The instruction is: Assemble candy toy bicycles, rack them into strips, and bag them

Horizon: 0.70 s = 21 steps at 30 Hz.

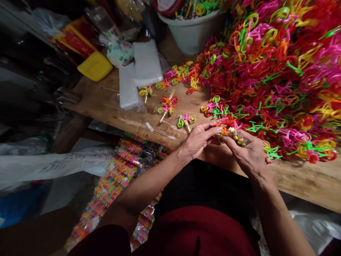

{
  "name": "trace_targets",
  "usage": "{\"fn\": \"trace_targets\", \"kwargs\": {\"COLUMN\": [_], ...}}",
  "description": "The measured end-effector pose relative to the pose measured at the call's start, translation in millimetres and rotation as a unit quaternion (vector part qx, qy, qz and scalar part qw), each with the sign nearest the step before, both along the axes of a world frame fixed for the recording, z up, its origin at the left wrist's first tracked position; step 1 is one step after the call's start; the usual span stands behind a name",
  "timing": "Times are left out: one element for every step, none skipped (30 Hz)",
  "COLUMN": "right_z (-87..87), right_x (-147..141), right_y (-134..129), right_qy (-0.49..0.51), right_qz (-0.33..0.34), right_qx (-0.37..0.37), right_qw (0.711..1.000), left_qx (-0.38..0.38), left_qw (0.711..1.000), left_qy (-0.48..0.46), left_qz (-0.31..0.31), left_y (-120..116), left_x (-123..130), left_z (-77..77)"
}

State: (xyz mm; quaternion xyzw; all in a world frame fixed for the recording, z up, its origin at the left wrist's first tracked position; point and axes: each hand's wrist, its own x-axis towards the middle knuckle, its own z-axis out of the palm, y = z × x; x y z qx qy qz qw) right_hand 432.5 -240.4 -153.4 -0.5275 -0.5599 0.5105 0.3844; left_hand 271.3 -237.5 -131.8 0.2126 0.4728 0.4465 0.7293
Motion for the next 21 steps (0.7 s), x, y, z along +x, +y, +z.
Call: {"fn": "trace_targets", "kwargs": {"right_z": [-0.9,-1.7,-2.2,-2.6,-2.9,-3.2,-3.5,-4.0,-4.6,-5.3,-6.2,-7.2,-8.2,-9.1,-9.8,-10.4,-10.8,-11.1,-11.4,-11.7,-12.0], "right_x": [0.4,1.6,3.6,6.4,9.8,13.4,17.0,20.0,22.3,23.7,24.1,23.8,22.8,21.5,19.9,18.3,16.9,15.7,14.8,14.2,14.1], "right_y": [-3.2,-6.6,-9.8,-12.6,-14.6,-15.5,-15.5,-14.5,-12.9,-10.9,-8.9,-7.2,-6.0,-5.3,-5.2,-5.6,-6.3,-7.3,-8.3,-9.2,-10.0], "right_qy": [-0.022,-0.047,-0.075,-0.102,-0.125,-0.143,-0.154,-0.158,-0.156,-0.147,-0.135,-0.125,-0.116,-0.11,-0.108,-0.105,-0.101,-0.099,-0.098,-0.1,-0.104], "right_qz": [0.018,0.026,0.026,0.021,0.014,0.012,0.017,0.026,0.036,0.043,0.045,0.043,0.043,0.043,0.044,0.044,0.042,0.037,0.031,0.026,0.025], "right_qx": [0.023,0.049,0.076,0.095,0.106,0.109,0.111,0.115,0.123,0.133,0.147,0.16,0.17,0.178,0.184,0.188,0.187,0.184,0.181,0.182,0.188], "right_qw": [0.999,0.997,0.994,0.99,0.986,0.984,0.982,0.98,0.979,0.979,0.979,0.978,0.978,0.977,0.976,0.975,0.976,0.977,0.978,0.978,0.976], "left_qx": [-0.003,-0.011,-0.023,-0.039,-0.056,-0.071,-0.083,-0.09,-0.093,-0.092,-0.09,-0.089,-0.089,-0.089,-0.089,-0.089,-0.089,-0.09,-0.092,-0.097,-0.103], "left_qw": [1.0,1.0,1.0,0.999,0.998,0.997,0.996,0.995,0.994,0.993,0.993,0.992,0.992,0.991,0.991,0.99,0.99,0.99,0.989,0.989,0.988], "left_qy": [0.006,0.009,0.006,0.0,-0.01,-0.022,-0.035,-0.048,-0.06,-0.072,-0.081,-0.088,-0.094,-0.098,-0.101,-0.104,-0.106,-0.108,-0.11,-0.111,-0.11], "left_qz": [0.004,0.006,0.006,0.007,0.009,0.012,0.013,0.014,0.014,0.011,0.008,0.003,-0.002,-0.008,-0.014,-0.019,-0.023,-0.024,-0.024,-0.023,-0.02], "left_y": [-0.7,-1.1,-1.3,-1.6,-1.9,-2.4,-3.0,-3.7,-4.3,-4.8,-5.1,-5.3,-5.5,-5.6,-5.6,-5.7,-5.8,-6.0,-6.2,-6.3,-6.5], "left_x": [-0.7,-1.6,-2.6,-3.6,-4.5,-5.4,-6.0,-6.4,-6.6,-6.5,-6.3,-5.9,-5.6,-5.3,-5.0,-4.8,-4.5,-4.3,-4.1,-3.9,-3.6], "left_z": [-1.1,-1.8,-2.3,-2.5,-2.6,-2.9,-3.4,-4.2,-5.2,-6.5,-7.7,-8.6,-9.2,-9.4,-9.2,-8.7,-8.0,-7.3,-6.6,-6.0,-5.6]}}
